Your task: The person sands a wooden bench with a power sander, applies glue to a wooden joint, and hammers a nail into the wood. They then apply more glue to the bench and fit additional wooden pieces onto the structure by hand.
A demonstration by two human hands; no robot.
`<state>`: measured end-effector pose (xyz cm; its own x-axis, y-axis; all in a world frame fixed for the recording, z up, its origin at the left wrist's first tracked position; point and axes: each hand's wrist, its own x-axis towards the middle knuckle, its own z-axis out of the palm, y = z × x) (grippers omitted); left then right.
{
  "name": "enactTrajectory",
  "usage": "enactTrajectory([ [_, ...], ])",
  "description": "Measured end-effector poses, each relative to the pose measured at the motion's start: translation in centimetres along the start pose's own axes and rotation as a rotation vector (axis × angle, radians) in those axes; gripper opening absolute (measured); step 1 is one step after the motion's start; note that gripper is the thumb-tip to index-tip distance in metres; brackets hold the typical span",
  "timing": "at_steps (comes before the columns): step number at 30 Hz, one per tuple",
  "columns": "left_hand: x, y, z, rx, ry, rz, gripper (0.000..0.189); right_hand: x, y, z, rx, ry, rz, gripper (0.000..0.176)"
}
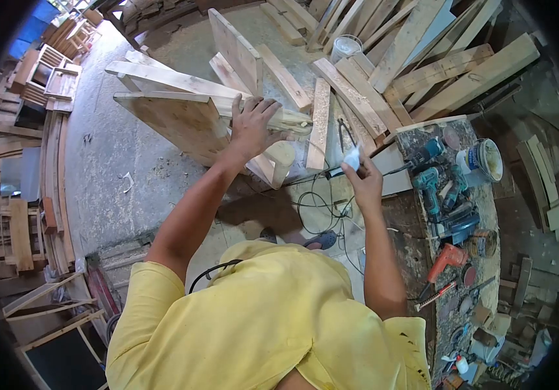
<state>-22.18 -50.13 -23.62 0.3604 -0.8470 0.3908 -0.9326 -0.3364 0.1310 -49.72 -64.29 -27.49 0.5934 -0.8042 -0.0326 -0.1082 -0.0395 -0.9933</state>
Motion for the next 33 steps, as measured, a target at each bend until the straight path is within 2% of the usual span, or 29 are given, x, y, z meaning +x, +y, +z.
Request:
enactTrajectory([
  [2, -0.1, 0.2, -0.4, -0.026, -0.007, -0.011, 0.077, 0.1, -0.6, 1.2, -0.005, -0.033, -0.047, 0.029],
  [10, -0.2, 0.1, 0.1, -0.003, 0.012, -0.044, 0.075, 0.6, -4.0, 5.4, -0.105, -0.024, -0.143, 0.023],
  [13, -0.3, -0.2, 0.3, 0.017, 0.065, -0.021, 0.082, 1.1, -4.4, 6.0, -0.144, -0.042, -0.174, 0.025],
  [16, -0.4, -0.4, -0.1, 0.021, -0.010, -0.006, 0.091, 1.4, -4.8, 6.5, -0.120, -0.051, -0.168, 0.027],
  [18, -0.5, -0.4, -0.2, 0.052, -0.050, 0.010, 0.099, 1.8, -4.2, 6.4, -0.205, -0.075, -0.177, 0.029],
  [33, -0.4, -0.7, -0.6, 0.052, -0.145, 0.018, 0.101, 2.7, -3.6, 6.6, -0.255, -0.109, -0.162, 0.028],
])
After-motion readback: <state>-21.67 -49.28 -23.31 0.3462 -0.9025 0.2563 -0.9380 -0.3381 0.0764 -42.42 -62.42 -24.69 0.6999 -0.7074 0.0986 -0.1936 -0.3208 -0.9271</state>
